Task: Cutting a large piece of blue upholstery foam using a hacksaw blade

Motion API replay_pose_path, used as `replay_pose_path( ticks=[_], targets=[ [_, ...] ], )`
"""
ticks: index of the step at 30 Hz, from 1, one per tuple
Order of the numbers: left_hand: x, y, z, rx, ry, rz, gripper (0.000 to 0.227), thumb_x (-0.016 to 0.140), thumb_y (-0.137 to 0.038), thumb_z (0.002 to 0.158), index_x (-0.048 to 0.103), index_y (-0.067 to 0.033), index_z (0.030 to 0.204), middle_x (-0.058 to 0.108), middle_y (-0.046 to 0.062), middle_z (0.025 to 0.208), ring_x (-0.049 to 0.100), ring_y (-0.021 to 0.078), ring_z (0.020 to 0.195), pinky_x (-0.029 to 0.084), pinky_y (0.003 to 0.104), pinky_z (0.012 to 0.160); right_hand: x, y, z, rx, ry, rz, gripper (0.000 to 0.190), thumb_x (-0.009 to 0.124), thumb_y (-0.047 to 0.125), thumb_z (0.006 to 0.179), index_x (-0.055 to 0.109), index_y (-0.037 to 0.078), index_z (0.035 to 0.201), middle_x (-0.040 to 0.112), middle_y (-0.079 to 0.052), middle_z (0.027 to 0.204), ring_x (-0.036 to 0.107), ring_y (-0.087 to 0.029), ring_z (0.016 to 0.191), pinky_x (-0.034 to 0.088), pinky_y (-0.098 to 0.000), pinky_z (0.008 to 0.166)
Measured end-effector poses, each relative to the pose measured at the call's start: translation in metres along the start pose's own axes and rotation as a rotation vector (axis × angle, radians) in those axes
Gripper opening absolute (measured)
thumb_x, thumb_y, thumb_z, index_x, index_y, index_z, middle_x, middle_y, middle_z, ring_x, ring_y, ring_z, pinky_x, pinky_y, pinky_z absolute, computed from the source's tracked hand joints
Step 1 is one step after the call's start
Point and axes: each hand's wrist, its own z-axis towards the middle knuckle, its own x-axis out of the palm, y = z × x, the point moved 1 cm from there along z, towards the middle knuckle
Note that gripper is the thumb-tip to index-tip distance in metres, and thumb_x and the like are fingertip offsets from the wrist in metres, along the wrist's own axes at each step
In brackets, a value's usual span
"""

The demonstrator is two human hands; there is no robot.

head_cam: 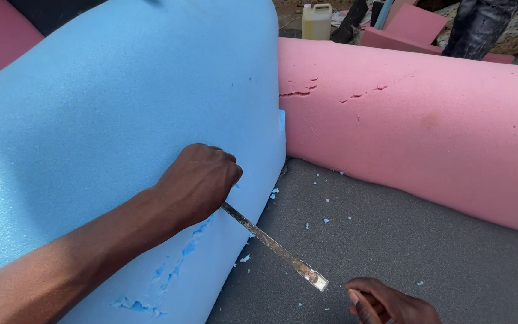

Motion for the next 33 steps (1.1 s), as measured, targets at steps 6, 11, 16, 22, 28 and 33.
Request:
replay_pose_path(
  ticks=[6, 11, 16, 22, 28, 33],
  targets=[
    [-0.011, -0.003, -0.002, -0.017, 0.028, -0.009, 0.033, 0.071, 0.002, 0.109, 0.072, -0.0226, 0.087, 0.074, 0.001, 0.088, 0.068, 0.0312, 0.073, 0.047, 0.052, 0.064, 0.008, -0.013, 0.006, -0.060, -0.013, 0.040, 0.028, 0.083, 0.066, 0.105, 0.099, 0.071, 0.127, 0.111, 0.039, 0.089, 0.102, 0.022, 0.085, 0.071, -0.0044, 0.092],
    [-0.014, -0.001, -0.005, 0.006, 0.017, -0.013, 0.026, 0.073, 0.000, 0.102, 0.076, -0.0234, 0.092, 0.078, 0.002, 0.094, 0.076, 0.0375, 0.083, 0.054, 0.056, 0.068, 0.010, -0.015, 0.010, -0.099, 0.012, 0.012, 0.031, 0.076, 0.071, 0.107, 0.096, 0.072, 0.130, 0.109, 0.041, 0.091, 0.102, 0.023, 0.084, 0.075, -0.0042, 0.088],
    [-0.016, -0.002, -0.007, -0.008, 0.006, -0.019, 0.035, 0.067, 0.002, 0.105, 0.065, -0.0228, 0.081, 0.071, 0.001, 0.086, 0.068, 0.0336, 0.075, 0.048, 0.054, 0.066, 0.004, -0.011, 0.005, -0.096, -0.003, 0.113, 0.026, 0.086, 0.065, 0.104, 0.102, 0.066, 0.123, 0.110, 0.033, 0.087, 0.102, 0.016, 0.077, 0.079, -0.0082, 0.083],
    [-0.016, 0.001, -0.007, -0.018, 0.003, -0.012, 0.033, 0.064, -0.018, 0.118, 0.073, -0.0267, 0.087, 0.076, -0.001, 0.092, 0.074, 0.0361, 0.087, 0.052, 0.057, 0.072, 0.004, -0.012, 0.008, -0.162, 0.071, 0.078, 0.027, 0.078, 0.068, 0.110, 0.094, 0.068, 0.131, 0.107, 0.037, 0.096, 0.103, 0.014, 0.086, 0.080, -0.0129, 0.085],
    [-0.021, 0.000, -0.009, -0.056, 0.026, -0.041, 0.029, 0.066, -0.018, 0.116, 0.077, -0.0283, 0.090, 0.076, -0.004, 0.091, 0.072, 0.0312, 0.086, 0.052, 0.054, 0.071, 0.001, -0.010, 0.008, -0.142, 0.106, 0.062, 0.027, 0.077, 0.071, 0.110, 0.093, 0.068, 0.132, 0.104, 0.036, 0.097, 0.101, 0.016, 0.090, 0.078, -0.0101, 0.089],
    [-0.021, -0.002, -0.010, -0.019, -0.008, -0.011, 0.029, 0.067, 0.000, 0.098, 0.069, -0.0254, 0.082, 0.075, 0.001, 0.089, 0.075, 0.0408, 0.086, 0.053, 0.060, 0.070, -0.002, -0.001, 0.010, -0.152, 0.107, 0.203, 0.031, 0.077, 0.065, 0.109, 0.103, 0.054, 0.121, 0.107, 0.026, 0.086, 0.100, 0.010, 0.075, 0.078, -0.0128, 0.081]
  ],
)
